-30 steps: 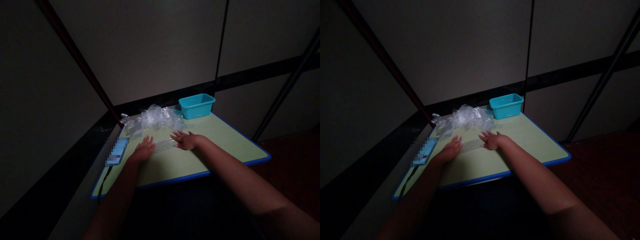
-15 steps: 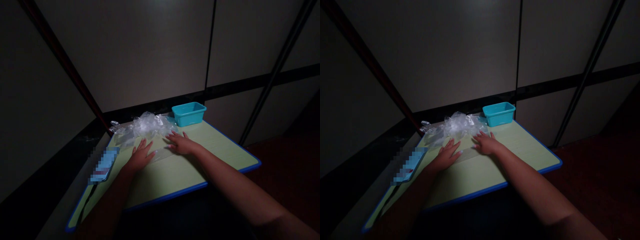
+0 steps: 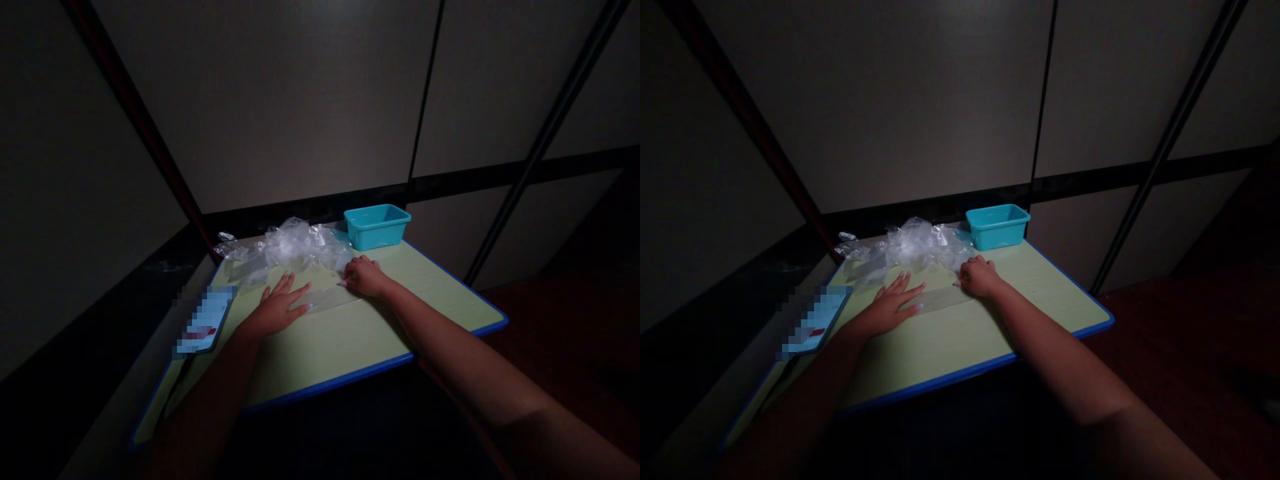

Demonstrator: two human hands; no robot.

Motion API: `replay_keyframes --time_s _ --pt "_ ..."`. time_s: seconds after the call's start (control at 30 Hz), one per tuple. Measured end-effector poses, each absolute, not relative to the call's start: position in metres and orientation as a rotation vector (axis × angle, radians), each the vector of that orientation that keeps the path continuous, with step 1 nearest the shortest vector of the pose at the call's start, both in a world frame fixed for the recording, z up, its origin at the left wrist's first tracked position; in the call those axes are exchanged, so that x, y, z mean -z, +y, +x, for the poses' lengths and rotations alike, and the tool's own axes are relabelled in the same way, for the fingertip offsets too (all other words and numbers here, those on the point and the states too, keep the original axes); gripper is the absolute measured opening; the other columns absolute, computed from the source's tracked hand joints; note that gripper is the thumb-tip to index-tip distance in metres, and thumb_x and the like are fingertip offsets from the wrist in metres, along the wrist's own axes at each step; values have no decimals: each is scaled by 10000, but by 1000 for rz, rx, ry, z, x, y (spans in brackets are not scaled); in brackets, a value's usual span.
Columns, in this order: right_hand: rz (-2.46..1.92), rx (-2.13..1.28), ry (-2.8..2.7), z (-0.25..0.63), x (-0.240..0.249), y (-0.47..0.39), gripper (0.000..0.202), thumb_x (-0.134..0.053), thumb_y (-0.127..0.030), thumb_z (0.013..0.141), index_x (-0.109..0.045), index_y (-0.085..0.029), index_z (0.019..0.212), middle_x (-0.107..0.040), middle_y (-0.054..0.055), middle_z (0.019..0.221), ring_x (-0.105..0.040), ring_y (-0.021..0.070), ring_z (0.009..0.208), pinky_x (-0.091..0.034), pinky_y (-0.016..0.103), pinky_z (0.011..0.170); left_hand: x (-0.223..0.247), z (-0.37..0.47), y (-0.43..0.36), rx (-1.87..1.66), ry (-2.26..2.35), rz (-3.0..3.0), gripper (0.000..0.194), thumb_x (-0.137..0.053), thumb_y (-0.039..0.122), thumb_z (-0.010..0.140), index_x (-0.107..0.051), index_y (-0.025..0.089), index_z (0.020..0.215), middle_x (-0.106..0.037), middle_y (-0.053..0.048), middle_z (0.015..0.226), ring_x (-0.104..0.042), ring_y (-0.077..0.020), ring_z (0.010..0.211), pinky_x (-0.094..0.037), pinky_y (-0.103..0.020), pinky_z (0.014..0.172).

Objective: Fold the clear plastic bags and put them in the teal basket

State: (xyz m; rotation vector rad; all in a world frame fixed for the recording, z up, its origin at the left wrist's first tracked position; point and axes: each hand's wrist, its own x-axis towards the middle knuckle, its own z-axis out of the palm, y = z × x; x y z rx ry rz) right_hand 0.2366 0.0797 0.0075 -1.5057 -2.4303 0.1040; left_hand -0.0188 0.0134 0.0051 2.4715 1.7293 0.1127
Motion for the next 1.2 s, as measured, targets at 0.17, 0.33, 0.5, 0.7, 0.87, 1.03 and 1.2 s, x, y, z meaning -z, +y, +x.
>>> replay_keyframes --time_s 0.17,0.33,0.5,0.7,0.87,1.03,1.2 --pt "-1574 -118 -2462 236 -5 81 206 -639 -377 758 -642 -215 884 -589 89 1052 -438 262 1038 -336 339 768 -6 -17 14 -201 1645 2465 539 -358 544 881 -301 375 1389 -55 -19 1525 -19 -247 1395 -165 -517 1071" --pt "-1570 -161 -2461 235 -4 81 162 -623 -353 766 -638 -207 835 -609 83 1027 -453 260 1014 -340 328 738 -4 -18 16 -233 1605 2396 539 -383 546 869 -349 355 1373 -76 -11 1525 -11 -235 1396 -162 -499 1079" --pt "-1550 -319 -2354 236 -5 81 135 -632 -329 771 -616 -196 791 -650 34 856 -512 207 915 -326 284 712 -1 -23 19 -256 1643 2356 561 -400 539 861 -348 330 1380 -79 -21 1523 -19 -241 1396 -167 -489 1082" --pt "-1476 -512 -2328 238 -2 86 195 -620 -332 780 -618 -161 874 -656 21 793 -536 130 699 -323 223 592 -1 -24 18 -229 1705 2353 581 -393 553 854 -353 312 1382 -103 -44 1520 -47 -245 1395 -154 -484 1086" --pt "-1510 -493 -2354 237 -4 87 185 -597 -322 798 -649 -152 846 -663 39 785 -536 124 671 -335 214 579 -3 -25 17 -210 1731 2330 587 -391 549 853 -340 309 1387 -100 -65 1521 -44 -242 1396 -130 -513 1079" --pt "-1482 -419 -2363 238 -4 89 162 -562 -280 822 -661 -153 842 -672 52 809 -549 132 688 -357 213 602 -3 -29 20 -234 1778 2317 579 -358 537 868 -343 285 1390 -119 -72 1518 -56 -246 1395 -136 -515 1076" --pt "-1413 -482 -2318 238 1 92 119 -596 -205 782 -664 -160 869 -685 41 841 -574 137 730 -383 200 620 1 -35 25 -295 1838 2303 561 -331 513 882 -359 265 1384 -154 -81 1515 -93 -230 1392 -157 -482 1081"
